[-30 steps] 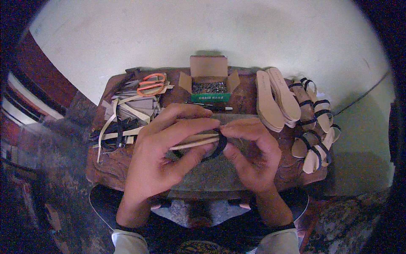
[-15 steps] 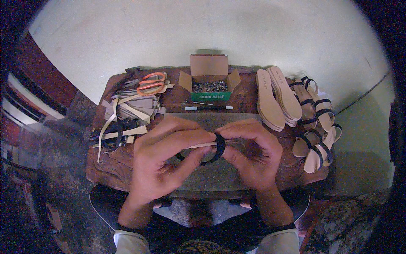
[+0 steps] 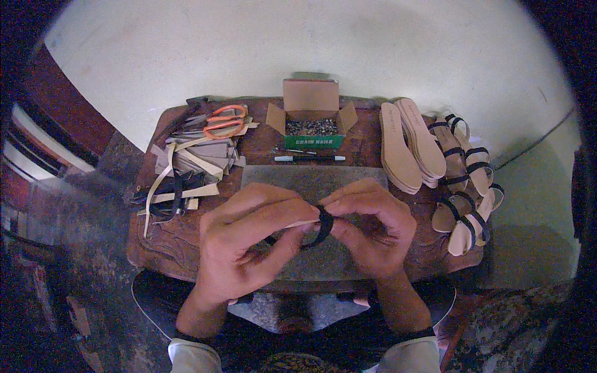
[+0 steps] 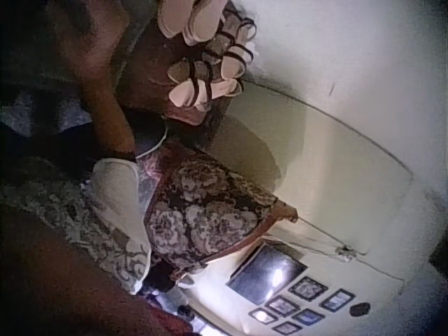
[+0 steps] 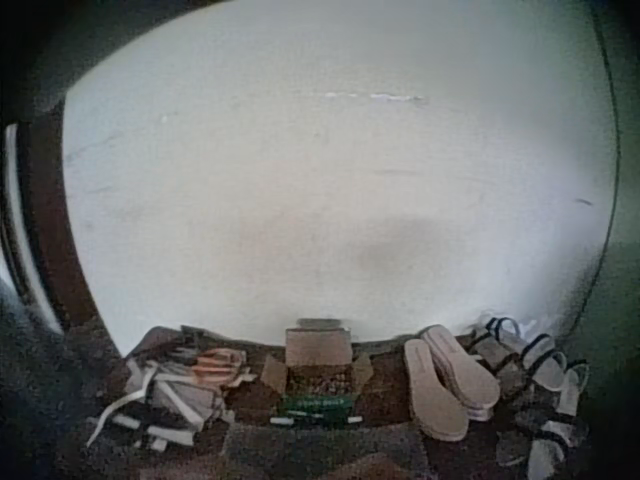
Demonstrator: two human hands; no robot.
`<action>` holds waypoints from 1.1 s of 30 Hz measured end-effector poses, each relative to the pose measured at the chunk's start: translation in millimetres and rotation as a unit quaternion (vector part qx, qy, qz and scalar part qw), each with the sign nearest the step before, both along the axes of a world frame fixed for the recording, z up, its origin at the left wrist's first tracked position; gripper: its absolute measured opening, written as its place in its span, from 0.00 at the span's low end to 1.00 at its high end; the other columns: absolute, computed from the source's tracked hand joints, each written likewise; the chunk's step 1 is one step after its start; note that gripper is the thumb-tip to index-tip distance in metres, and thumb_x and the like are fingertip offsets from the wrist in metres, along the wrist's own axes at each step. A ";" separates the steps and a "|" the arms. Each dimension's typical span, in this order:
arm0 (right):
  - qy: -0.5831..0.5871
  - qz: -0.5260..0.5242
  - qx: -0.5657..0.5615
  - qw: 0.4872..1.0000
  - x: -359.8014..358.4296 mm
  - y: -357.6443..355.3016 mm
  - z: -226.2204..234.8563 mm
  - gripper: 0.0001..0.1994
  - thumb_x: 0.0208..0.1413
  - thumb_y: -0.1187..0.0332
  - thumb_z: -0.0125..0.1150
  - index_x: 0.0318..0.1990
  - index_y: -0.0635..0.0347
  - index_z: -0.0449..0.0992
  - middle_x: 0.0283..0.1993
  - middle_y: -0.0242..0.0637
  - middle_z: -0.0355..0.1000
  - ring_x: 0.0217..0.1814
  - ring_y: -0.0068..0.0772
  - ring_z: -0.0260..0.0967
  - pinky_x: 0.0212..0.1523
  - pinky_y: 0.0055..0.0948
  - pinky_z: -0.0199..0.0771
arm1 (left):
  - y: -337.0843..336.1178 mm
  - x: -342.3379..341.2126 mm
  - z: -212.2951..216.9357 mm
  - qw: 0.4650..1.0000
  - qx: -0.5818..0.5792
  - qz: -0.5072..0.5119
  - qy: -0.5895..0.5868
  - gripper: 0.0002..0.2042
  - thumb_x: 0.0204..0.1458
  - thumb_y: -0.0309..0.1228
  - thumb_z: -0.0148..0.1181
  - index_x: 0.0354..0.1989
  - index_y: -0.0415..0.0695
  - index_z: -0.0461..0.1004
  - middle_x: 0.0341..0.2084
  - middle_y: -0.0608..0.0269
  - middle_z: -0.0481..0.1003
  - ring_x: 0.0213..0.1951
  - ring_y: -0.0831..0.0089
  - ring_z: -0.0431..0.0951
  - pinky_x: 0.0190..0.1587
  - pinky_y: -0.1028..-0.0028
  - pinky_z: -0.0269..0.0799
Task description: The person assembles a sandal by attaching black straps to a beige sole using small metal fasteners. They pick up the fasteners from a box, insert them into the holes on the sole, and press the straps into place.
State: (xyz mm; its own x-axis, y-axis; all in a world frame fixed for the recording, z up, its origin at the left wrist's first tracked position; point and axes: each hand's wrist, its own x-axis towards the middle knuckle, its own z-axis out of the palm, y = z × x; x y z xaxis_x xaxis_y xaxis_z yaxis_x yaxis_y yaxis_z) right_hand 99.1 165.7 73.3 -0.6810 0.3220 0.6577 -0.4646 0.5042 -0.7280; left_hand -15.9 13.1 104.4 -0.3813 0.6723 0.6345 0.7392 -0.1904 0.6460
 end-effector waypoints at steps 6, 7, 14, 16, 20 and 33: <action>-0.006 -0.001 0.058 0.998 0.9 0.8 4.4 0.11 0.42 0.77 0.66 0.36 0.62 0.76 0.37 0.39 0.76 0.41 0.39 0.73 0.43 0.34 0.73 | -2.1 0.5 1.7 1.000 -0.009 -0.018 -0.002 0.13 0.36 0.15 0.62 0.34 0.39 0.78 0.30 0.57 0.77 0.34 0.64 0.78 0.36 0.70 0.73; -0.004 -0.008 0.073 0.997 0.5 -0.3 5.2 0.10 0.42 0.76 0.65 0.36 0.64 0.76 0.36 0.41 0.75 0.39 0.39 0.72 0.41 0.34 0.73 | -2.6 0.6 1.3 1.000 -0.012 -0.018 0.000 0.13 0.36 0.15 0.62 0.34 0.39 0.78 0.30 0.57 0.77 0.34 0.64 0.78 0.36 0.70 0.73; -0.026 -0.008 0.081 0.996 4.5 -4.0 8.7 0.12 0.40 0.78 0.65 0.36 0.60 0.76 0.39 0.38 0.74 0.42 0.41 0.72 0.43 0.36 0.73 | -4.2 3.4 -1.8 1.000 -0.011 -0.013 -0.003 0.12 0.37 0.16 0.62 0.34 0.39 0.78 0.31 0.56 0.77 0.34 0.63 0.78 0.37 0.70 0.73; -0.022 -0.009 0.079 0.997 4.3 -5.3 8.2 0.11 0.40 0.78 0.65 0.35 0.60 0.76 0.39 0.38 0.74 0.41 0.41 0.71 0.42 0.36 0.72 | -5.2 4.4 -4.0 1.000 -0.008 -0.014 -0.009 0.12 0.37 0.16 0.62 0.34 0.39 0.78 0.31 0.56 0.77 0.34 0.63 0.78 0.37 0.70 0.73; -0.014 0.001 0.085 0.996 3.9 -5.5 7.7 0.11 0.41 0.77 0.65 0.35 0.60 0.76 0.38 0.39 0.74 0.40 0.42 0.71 0.42 0.37 0.72 | -4.9 6.2 -6.0 1.000 0.005 -0.018 -0.020 0.13 0.37 0.16 0.62 0.34 0.39 0.78 0.31 0.55 0.77 0.34 0.63 0.78 0.37 0.70 0.73; -0.014 0.032 0.060 0.998 -2.4 -1.9 10.2 0.11 0.41 0.77 0.66 0.35 0.63 0.76 0.36 0.42 0.76 0.40 0.39 0.74 0.41 0.33 0.73 | -4.9 4.9 -4.5 1.000 0.018 0.022 0.001 0.14 0.39 0.16 0.63 0.37 0.39 0.77 0.33 0.54 0.77 0.34 0.64 0.78 0.36 0.71 0.74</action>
State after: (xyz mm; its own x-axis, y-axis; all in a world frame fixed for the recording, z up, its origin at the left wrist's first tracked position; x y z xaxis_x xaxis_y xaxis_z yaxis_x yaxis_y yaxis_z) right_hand 96.6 163.8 83.5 -0.7158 0.1974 0.6698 -0.4799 0.5577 -0.6773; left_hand -11.0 8.2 99.9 -0.4079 0.6320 0.6589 0.7487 -0.1815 0.6376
